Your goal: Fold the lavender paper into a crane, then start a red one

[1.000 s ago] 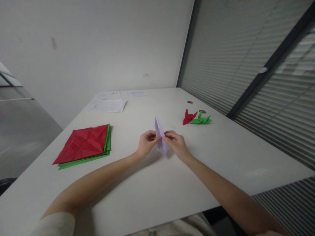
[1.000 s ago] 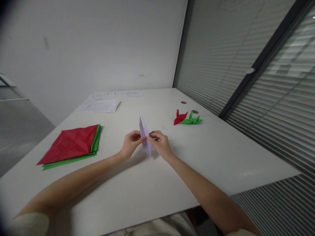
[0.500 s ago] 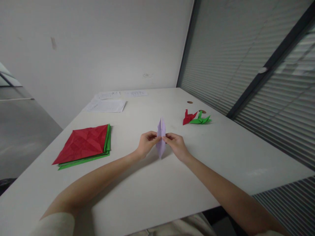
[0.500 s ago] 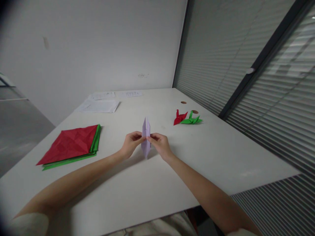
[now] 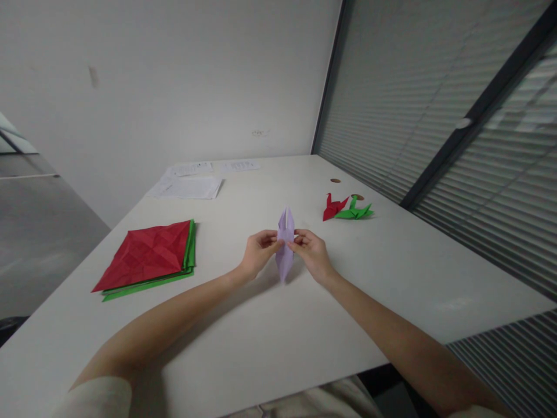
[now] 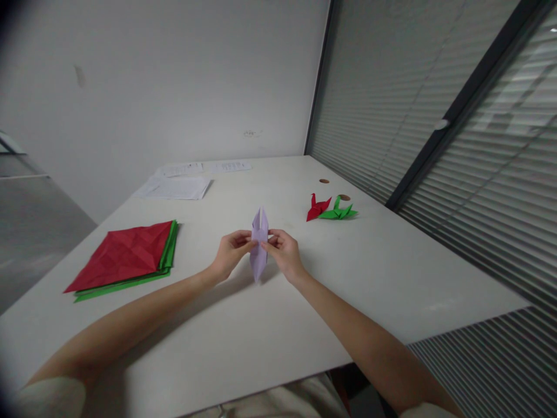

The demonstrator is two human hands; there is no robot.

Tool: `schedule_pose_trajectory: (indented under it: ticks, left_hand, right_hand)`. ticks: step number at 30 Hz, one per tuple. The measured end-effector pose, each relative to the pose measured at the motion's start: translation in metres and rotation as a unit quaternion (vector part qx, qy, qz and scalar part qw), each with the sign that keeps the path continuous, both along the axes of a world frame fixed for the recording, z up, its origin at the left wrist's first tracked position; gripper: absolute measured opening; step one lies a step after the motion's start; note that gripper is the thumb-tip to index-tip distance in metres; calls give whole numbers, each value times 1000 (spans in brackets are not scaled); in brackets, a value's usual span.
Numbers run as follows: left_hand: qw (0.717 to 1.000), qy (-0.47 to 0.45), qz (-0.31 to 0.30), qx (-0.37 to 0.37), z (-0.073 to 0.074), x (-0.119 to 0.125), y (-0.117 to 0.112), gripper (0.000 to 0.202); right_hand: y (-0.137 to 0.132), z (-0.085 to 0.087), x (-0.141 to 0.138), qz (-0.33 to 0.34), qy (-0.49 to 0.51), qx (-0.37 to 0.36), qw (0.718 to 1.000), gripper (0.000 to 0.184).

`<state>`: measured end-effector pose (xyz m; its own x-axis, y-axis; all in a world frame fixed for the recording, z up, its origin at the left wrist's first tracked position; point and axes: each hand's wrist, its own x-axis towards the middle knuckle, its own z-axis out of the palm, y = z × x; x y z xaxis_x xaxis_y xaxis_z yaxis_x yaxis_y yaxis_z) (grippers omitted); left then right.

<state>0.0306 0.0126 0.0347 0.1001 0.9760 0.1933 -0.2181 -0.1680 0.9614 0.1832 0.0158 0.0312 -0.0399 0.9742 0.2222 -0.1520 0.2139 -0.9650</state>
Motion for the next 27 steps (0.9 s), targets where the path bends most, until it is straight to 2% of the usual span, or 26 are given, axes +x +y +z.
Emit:
schedule_pose_trajectory:
  ticks: [6,18,27]
  left_hand:
    - [997,66,30,20,0,-2,2,37]
    - [1000,3,5,18,2,0,1,32]
    - [998,37,22,46,1,0,0,31]
  right_hand:
    - [-3,-1,-3,13,-26,-11,1000,35]
    - [-7,3,-3,11,-37,-10,999,31]
    - [-9,5,-3,3,-55,-2,998,35]
